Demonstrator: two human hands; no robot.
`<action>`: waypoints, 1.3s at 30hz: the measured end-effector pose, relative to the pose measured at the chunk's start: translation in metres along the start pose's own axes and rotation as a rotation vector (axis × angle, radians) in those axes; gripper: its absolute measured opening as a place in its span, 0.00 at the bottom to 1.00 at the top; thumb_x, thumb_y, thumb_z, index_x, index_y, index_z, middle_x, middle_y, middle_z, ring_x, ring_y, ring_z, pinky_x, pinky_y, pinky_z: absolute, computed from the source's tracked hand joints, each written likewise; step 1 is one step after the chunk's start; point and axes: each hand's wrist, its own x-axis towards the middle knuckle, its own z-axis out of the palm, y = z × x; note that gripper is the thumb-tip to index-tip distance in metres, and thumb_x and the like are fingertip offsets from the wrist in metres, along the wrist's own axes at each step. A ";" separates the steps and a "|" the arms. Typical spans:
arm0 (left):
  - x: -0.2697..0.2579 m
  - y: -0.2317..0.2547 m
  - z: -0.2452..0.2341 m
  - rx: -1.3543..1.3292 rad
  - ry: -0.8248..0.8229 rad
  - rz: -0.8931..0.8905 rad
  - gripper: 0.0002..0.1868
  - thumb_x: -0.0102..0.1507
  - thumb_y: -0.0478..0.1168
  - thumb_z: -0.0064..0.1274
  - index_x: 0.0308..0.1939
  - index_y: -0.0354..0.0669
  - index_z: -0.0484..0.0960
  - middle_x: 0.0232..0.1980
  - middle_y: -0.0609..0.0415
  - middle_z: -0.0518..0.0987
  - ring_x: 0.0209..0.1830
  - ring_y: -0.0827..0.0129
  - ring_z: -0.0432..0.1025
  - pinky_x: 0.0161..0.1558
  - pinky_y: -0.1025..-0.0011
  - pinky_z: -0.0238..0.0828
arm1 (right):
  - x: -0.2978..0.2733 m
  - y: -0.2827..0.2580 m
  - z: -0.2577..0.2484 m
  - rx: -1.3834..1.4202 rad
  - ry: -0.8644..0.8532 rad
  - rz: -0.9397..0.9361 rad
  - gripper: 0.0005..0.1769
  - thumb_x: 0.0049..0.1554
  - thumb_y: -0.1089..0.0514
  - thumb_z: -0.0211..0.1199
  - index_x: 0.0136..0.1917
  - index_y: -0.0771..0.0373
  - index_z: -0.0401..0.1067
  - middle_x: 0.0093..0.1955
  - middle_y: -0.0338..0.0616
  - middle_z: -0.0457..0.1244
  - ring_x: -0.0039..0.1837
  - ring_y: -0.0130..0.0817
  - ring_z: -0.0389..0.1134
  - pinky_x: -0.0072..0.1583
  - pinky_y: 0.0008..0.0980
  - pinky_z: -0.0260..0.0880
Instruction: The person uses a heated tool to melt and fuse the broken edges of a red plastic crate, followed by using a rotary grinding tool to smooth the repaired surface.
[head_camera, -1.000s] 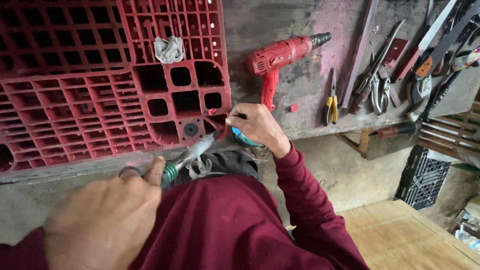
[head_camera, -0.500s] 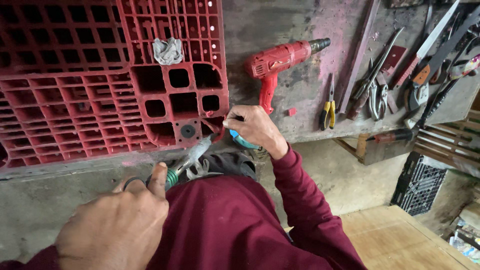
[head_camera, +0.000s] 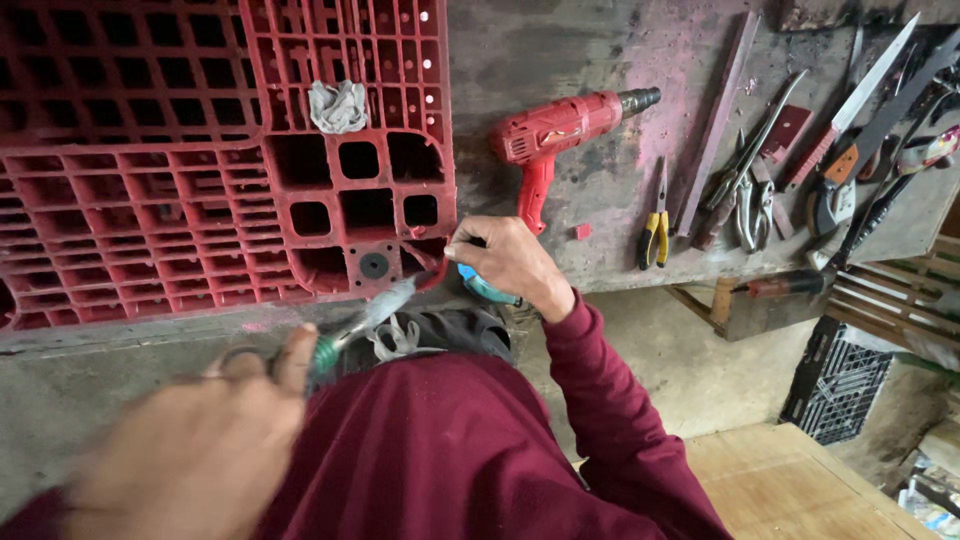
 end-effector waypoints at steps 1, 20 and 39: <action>-0.002 -0.008 -0.003 -0.005 -0.042 0.033 0.39 0.66 0.29 0.39 0.80 0.42 0.46 0.41 0.43 0.79 0.29 0.66 0.81 0.29 0.69 0.83 | -0.002 0.001 0.002 0.028 0.004 0.000 0.10 0.56 0.55 0.66 0.45 0.65 0.77 0.37 0.50 0.69 0.39 0.35 0.71 0.44 0.35 0.70; -0.009 -0.009 -0.057 -0.070 -0.176 0.092 0.35 0.72 0.43 0.34 0.80 0.31 0.45 0.33 0.50 0.79 0.27 0.69 0.79 0.29 0.71 0.79 | -0.030 0.016 0.013 0.234 0.115 0.096 0.10 0.62 0.57 0.62 0.47 0.68 0.74 0.36 0.34 0.63 0.41 0.18 0.60 0.43 0.26 0.65; -0.011 0.022 -0.104 -0.187 -0.101 0.020 0.12 0.67 0.41 0.42 0.40 0.42 0.81 0.39 0.51 0.84 0.39 0.64 0.80 0.46 0.63 0.79 | -0.025 0.004 -0.001 0.354 0.020 0.157 0.08 0.62 0.59 0.61 0.46 0.68 0.74 0.33 0.35 0.64 0.36 0.20 0.61 0.38 0.27 0.65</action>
